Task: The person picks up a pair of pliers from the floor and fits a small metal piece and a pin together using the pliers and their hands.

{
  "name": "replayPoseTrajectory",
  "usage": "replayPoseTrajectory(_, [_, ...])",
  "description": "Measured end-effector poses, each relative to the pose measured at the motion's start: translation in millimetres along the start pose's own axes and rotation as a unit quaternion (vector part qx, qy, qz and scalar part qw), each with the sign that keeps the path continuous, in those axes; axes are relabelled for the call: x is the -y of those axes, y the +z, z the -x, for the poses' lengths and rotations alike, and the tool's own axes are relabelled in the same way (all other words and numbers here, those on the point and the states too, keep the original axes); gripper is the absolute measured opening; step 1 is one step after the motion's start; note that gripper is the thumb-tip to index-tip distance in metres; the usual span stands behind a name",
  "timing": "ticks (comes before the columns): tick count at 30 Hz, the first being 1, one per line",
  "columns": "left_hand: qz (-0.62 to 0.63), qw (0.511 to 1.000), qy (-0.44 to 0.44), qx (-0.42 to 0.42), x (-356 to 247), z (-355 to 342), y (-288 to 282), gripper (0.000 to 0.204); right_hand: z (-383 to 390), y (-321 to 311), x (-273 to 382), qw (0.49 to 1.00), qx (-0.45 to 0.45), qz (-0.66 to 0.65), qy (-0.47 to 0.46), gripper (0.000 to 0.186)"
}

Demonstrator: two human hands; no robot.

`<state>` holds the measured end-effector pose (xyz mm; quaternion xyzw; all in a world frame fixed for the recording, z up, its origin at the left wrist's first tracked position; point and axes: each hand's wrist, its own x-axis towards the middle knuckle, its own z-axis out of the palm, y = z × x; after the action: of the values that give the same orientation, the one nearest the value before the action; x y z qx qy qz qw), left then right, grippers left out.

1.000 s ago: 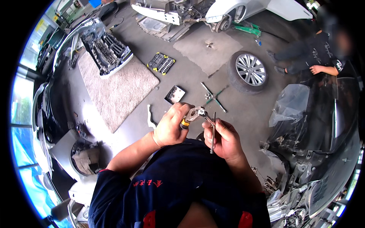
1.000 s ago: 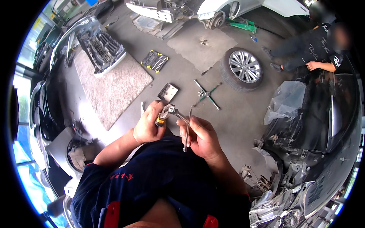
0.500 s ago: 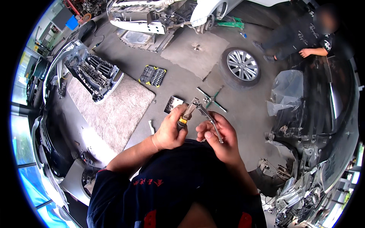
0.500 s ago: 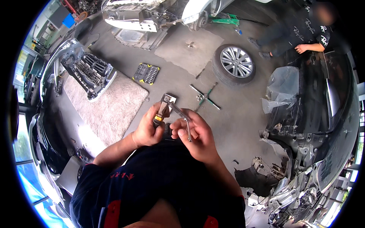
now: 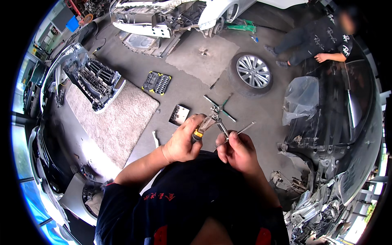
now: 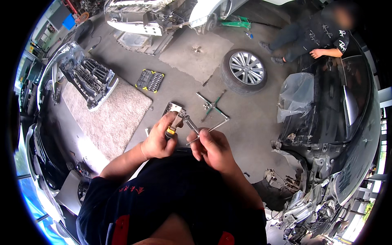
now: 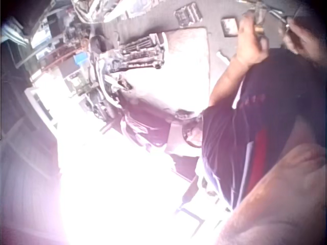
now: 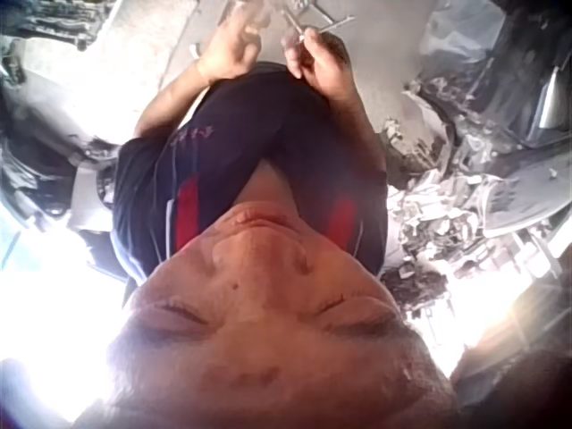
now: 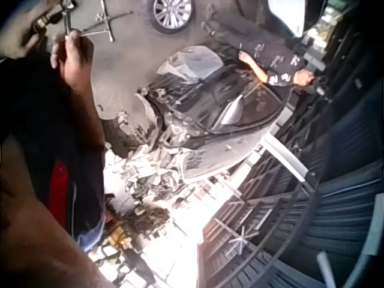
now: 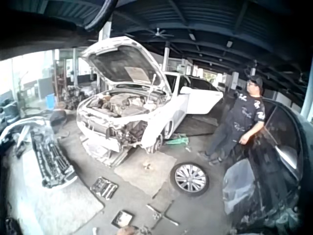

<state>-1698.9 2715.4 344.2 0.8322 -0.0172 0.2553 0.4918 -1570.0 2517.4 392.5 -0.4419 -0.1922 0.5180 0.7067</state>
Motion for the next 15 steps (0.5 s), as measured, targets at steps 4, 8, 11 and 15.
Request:
replayPoseTrajectory(4, [-0.008,0.999,0.027,0.017,-7,-3,4,0.075,-1,-16,-1,0.929,0.138,-0.316,0.138,0.051])
replayPoseTrajectory(8, [0.018,0.999,-0.029,-0.008,2,2,19,0.073,-5,-9,9,0.976,0.028,-0.182,0.118,0.049])
replayPoseTrajectory(11, [-0.002,0.999,-0.031,-0.039,-3,-2,24,0.065,-3,6,11,0.997,-0.077,0.002,0.010,0.041])
replayPoseTrajectory(15, [-0.010,0.998,-0.032,-0.045,-5,-3,28,0.064,-4,0,4,0.989,-0.105,0.096,-0.050,0.041])
